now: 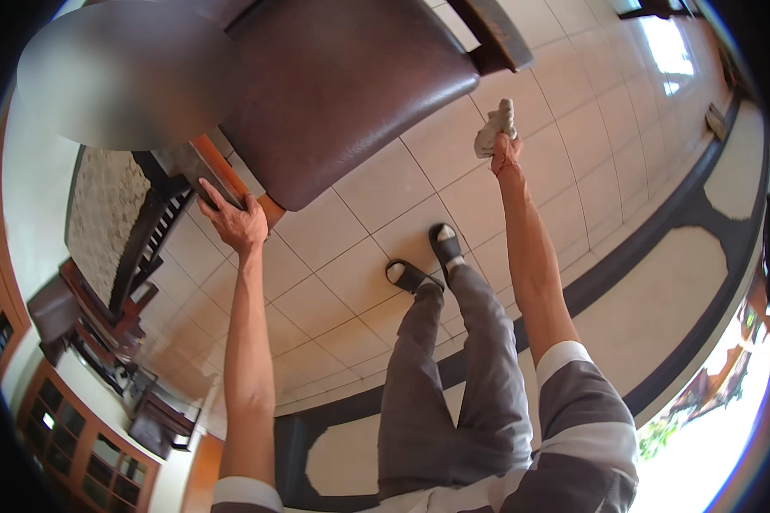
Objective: Cleaning a brown leather armchair using a white cloth.
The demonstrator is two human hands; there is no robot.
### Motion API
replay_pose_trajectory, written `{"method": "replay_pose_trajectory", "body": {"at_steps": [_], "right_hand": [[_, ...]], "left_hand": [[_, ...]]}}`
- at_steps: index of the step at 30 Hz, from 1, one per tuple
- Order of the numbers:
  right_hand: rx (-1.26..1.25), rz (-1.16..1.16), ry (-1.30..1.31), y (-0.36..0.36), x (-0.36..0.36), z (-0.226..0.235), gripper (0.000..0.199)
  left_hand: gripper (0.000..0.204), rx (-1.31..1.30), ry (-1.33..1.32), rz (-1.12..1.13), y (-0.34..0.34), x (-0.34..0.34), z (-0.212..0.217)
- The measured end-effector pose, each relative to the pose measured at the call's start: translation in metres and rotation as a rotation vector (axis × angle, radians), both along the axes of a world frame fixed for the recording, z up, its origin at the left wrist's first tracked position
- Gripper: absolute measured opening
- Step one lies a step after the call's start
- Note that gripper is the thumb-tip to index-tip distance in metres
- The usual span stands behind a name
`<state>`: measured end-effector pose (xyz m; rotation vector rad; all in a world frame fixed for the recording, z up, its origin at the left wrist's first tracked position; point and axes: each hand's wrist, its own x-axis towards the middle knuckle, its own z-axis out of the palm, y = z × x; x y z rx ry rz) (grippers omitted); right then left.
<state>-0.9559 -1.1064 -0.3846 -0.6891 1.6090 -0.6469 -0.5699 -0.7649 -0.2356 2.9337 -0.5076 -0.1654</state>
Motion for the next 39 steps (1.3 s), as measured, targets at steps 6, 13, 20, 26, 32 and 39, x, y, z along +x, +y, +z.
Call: {"method": "replay_pose_trajectory", "body": {"at_steps": [6, 13, 20, 26, 32, 39], "right_hand": [[-0.347, -0.121, -0.377, 0.009, 0.122, -0.063, 0.047], [-0.344, -0.08, -0.423, 0.158, 0.194, -0.107, 0.038], [-0.572, 0.301, -0.321, 0.327, 0.264, -0.114, 0.045], [-0.552, 0.377, -0.394, 0.415, 0.294, -0.114, 0.076], [-0.48, 0.225, -0.44, 0.295, 0.248, -0.125, 0.062], [-0.518, -0.11, -0.407, 0.117, 0.203, -0.134, 0.036]], "left_hand": [[0.098, 0.012, 0.011, 0.008, 0.001, 0.001, -0.005], [0.1, 0.005, -0.002, 0.004, 0.002, 0.001, -0.007], [0.1, 0.023, -0.096, -0.007, 0.011, 0.004, -0.019], [0.088, -0.01, -0.181, -0.064, 0.02, 0.011, -0.033], [0.091, 0.049, -0.149, -0.029, 0.014, 0.005, -0.026], [0.091, 0.063, -0.122, 0.015, 0.011, 0.0, -0.023]]}}
